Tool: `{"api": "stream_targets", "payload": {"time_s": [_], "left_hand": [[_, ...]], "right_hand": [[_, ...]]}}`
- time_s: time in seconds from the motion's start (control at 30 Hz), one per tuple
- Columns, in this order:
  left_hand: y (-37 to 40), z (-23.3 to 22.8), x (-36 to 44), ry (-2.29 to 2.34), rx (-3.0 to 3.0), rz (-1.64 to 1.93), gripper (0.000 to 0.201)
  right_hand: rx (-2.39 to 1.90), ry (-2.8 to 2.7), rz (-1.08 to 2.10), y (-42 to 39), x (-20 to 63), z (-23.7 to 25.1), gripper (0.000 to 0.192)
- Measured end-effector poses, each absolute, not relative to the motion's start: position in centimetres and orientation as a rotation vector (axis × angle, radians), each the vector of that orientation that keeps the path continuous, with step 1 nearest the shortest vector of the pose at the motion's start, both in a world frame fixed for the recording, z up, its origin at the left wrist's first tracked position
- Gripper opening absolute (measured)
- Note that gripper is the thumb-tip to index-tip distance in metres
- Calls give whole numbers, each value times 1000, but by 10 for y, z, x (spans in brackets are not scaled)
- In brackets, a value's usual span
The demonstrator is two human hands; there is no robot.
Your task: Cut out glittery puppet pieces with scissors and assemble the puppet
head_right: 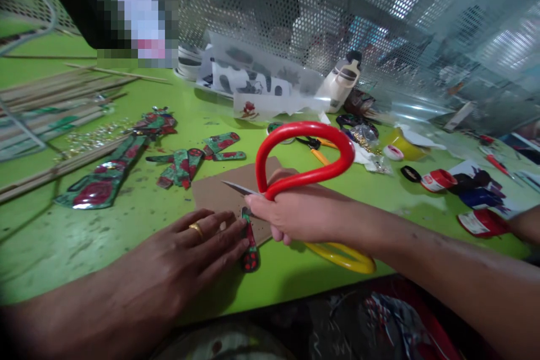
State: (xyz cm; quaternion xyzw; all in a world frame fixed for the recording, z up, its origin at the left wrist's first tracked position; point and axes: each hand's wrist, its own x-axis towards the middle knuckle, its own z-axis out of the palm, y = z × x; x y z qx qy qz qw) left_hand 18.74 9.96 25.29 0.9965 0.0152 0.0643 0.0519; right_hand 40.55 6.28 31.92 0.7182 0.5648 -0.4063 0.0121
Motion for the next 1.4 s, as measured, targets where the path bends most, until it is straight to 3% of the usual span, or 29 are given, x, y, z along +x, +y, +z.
{"api": "stream_targets", "payload": {"time_s": [0.27,0.77,1.0,1.13,1.3,1.4], "left_hand": [[103,245,193,39,3062,250,44],[106,233,194,-13,3088,357,43],[106,237,193,-30,3007,306,46],[102,243,194,43,2930,277,29],[97,242,196,94,2905,257,36],[97,240,197,91,2933,280,28]], "right_hand": [[2190,1888,-1173,59,406,323,54],[2333,1814,-1349,45,420,337,55],[2226,1996,-1243,36,420,325,53],[2232,2086,-1077,33,422,318,53],[2214,2105,-1063,33,425,315,52],[2248,2096,-1016,33,423,317,50]]}}
